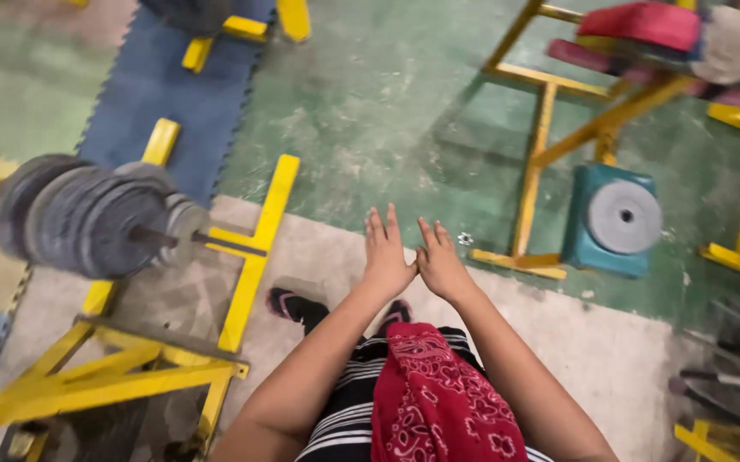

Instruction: Cleaning and wiping down various gym machines, weights, and a punching bag with a spray bottle and cloth.

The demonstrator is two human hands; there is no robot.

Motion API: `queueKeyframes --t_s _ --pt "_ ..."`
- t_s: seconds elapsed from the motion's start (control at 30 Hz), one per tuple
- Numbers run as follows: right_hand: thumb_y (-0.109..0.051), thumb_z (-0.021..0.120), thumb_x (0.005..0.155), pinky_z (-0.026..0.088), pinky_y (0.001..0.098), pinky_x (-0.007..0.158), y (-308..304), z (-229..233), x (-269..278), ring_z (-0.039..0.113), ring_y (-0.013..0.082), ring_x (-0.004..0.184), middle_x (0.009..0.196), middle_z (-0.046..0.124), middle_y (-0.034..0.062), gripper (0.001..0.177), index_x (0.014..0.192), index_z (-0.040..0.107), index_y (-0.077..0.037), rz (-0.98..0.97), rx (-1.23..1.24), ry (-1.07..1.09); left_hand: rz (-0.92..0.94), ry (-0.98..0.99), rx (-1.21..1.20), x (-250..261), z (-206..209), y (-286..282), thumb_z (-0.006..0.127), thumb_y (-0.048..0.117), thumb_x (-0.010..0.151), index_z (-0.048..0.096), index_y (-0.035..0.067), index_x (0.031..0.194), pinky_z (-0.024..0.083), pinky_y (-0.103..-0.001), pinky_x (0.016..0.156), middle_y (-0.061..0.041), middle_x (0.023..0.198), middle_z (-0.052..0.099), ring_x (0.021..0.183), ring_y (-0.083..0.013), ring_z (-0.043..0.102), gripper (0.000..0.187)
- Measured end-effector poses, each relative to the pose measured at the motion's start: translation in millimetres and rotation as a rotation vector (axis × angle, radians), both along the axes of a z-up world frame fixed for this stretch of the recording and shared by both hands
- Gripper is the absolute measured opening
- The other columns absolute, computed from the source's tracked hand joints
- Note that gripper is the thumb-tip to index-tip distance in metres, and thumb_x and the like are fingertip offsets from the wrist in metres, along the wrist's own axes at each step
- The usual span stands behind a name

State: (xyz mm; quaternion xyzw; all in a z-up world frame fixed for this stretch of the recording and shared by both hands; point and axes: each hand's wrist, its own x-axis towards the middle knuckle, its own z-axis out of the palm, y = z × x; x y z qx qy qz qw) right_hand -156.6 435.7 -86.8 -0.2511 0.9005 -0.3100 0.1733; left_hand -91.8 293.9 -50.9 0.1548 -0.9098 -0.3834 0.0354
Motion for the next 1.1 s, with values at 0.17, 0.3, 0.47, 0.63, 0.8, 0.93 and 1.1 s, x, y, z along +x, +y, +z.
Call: queueKeyframes --t_s 0.17,0.3,0.47,0.63,0.8,0.93,1.1 --pt "-0.018 0.053 0.099 0.027 0.0533 0.119 70.7 6.9 -9.2 0.029 0.0539 0.145 0.158 0.029 0.0379 0.064 0.159 0.032 -0.008 -0.105 0.03 0.028 -0.126 -0.032 0.003 -26.1 8.6 62.8 0.081 0.028 0.078 0.001 0.005 0.161 0.02 -0.06 0.12 -0.039 0.162 0.003 0.149 -0.0589 0.011 0.118" --pt "-0.017 0.053 0.098 0.028 0.0509 0.12 105.0 15.7 -13.4 0.03 0.0498 0.148 0.157 0.032 0.0362 0.063 0.157 0.033 -0.007 -0.199 -0.033 0.022 -0.213 -0.049 -0.012 -42.6 20.4 94.8 0.08 0.026 0.08 0.002 0.006 0.161 0.02 -0.061 0.12 -0.037 0.164 0.001 0.151 -0.0579 0.009 0.114" --pt "-0.016 0.054 0.097 0.028 0.0495 0.119 132.0 10.1 -26.4 0.028 0.0476 0.148 0.157 0.033 0.0345 0.064 0.156 0.034 -0.006 -0.3 -0.07 -0.021 -0.303 -0.073 -0.049 -70.1 15.9 122.1 0.079 0.026 0.081 0.002 0.005 0.16 0.019 -0.062 0.12 -0.037 0.163 0.001 0.151 -0.0576 0.008 0.112" --pt "-0.019 0.057 0.097 0.028 0.0476 0.12 149.6 5.4 -61.1 0.029 0.0459 0.15 0.157 0.033 0.0345 0.064 0.156 0.035 -0.007 -0.347 -0.041 -0.042 -0.354 -0.12 -0.067 -110.8 -4.7 139.2 0.076 0.023 0.084 0.003 0.006 0.162 0.021 -0.064 0.12 -0.037 0.164 0.004 0.151 -0.0575 0.01 0.107" --pt "-0.019 0.06 0.095 0.027 0.0471 0.12 162.7 3.3 -119.5 0.029 0.0459 0.149 0.157 0.033 0.0344 0.067 0.156 0.035 -0.007 -0.393 -0.06 -0.04 -0.394 -0.098 -0.03 -177.1 -8.9 150.3 0.076 0.022 0.085 0.005 0.006 0.161 0.021 -0.064 0.119 -0.038 0.162 0.006 0.15 -0.0583 0.011 0.105" --pt "-0.018 0.061 0.094 0.027 0.0479 0.119 173.7 8.0 -175.0 0.029 0.0474 0.147 0.157 0.032 0.0354 0.068 0.156 0.034 -0.006 -0.43 -0.087 -0.037 -0.458 -0.1 -0.03 -238.8 -10.3 161.4 0.074 0.017 0.084 0.006 0.006 0.161 0.022 -0.064 0.118 -0.036 0.163 0.007 0.15 -0.058 0.012 0.104" --pt "-0.019 0.062 0.093 0.03 0.0465 0.121 188.7 35.1 -242.7 0.035 0.0462 0.148 0.155 0.04 0.0329 0.068 0.155 0.037 -0.005 -0.463 -0.166 0.083 -0.486 0.047 0.008 -314.4 -12.0 181.5 0.071 0.014 0.085 0.011 0.006 0.162 0.025 -0.061 0.119 -0.035 0.164 0.014 0.151 -0.0566 0.018 0.098"
